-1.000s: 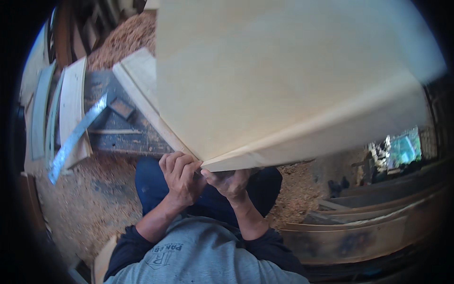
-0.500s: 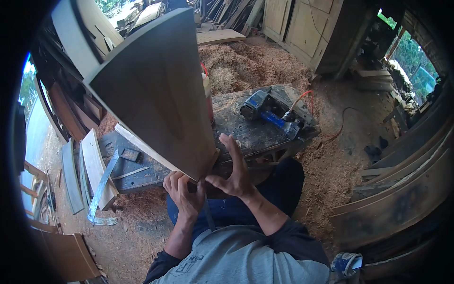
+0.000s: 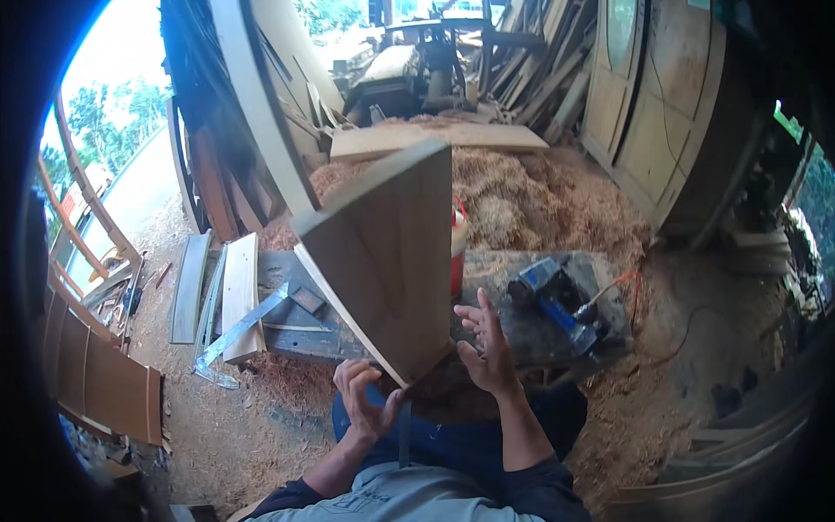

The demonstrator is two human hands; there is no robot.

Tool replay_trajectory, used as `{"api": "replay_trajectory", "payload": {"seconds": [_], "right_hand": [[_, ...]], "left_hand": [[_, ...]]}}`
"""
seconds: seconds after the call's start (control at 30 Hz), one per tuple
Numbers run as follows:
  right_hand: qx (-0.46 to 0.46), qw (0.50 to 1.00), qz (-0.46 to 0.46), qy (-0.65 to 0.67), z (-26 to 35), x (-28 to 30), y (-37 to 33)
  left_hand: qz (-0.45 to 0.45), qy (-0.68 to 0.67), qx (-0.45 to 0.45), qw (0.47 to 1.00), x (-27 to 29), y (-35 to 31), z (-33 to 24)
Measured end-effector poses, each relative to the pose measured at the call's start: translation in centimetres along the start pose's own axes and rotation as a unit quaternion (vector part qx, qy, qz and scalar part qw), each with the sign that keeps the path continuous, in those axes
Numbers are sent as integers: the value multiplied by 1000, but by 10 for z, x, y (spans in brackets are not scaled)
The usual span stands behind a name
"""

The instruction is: The person marks lines on wooden boards using a square ruler and a pencil. They apply wood glue from a bottle to the edges of the boards and join them together to assemble a frame.

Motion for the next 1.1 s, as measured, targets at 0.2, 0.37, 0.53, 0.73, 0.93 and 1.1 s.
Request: {"api": "replay_trajectory", "payload": {"seconds": [0.2, 0.37, 0.53, 0.73, 0.93, 1.1], "right_hand": [[-48, 986, -14, 160, -1, 18, 45], [-34, 968, 59, 241, 17, -3, 60], [-2, 969, 52, 243, 27, 0, 68], [32, 963, 89, 253, 35, 8, 90], [-23, 941, 155, 301, 38, -31, 74], [-87, 937, 149, 304, 9, -34, 64]], "left_hand": [[-25, -22, 12, 999, 7, -4, -3], [-60, -73, 10, 996, 22, 17, -20], [-124, -115, -3, 986, 39, 28, -26], [-143, -148, 43, 978, 40, 26, -25], [-207, -90, 0, 974, 51, 48, 1], [-177, -311, 161, 920, 22, 170, 68]]}}
Point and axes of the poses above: each hand's wrist, its own y-axis towards the middle knuckle, its own x-axis out of the back of the hand, z = x × y, the point moved 8 cm from there along y, towards the middle knuckle, and after that the axes turned 13 degrees about y, right-handed, at the moved point
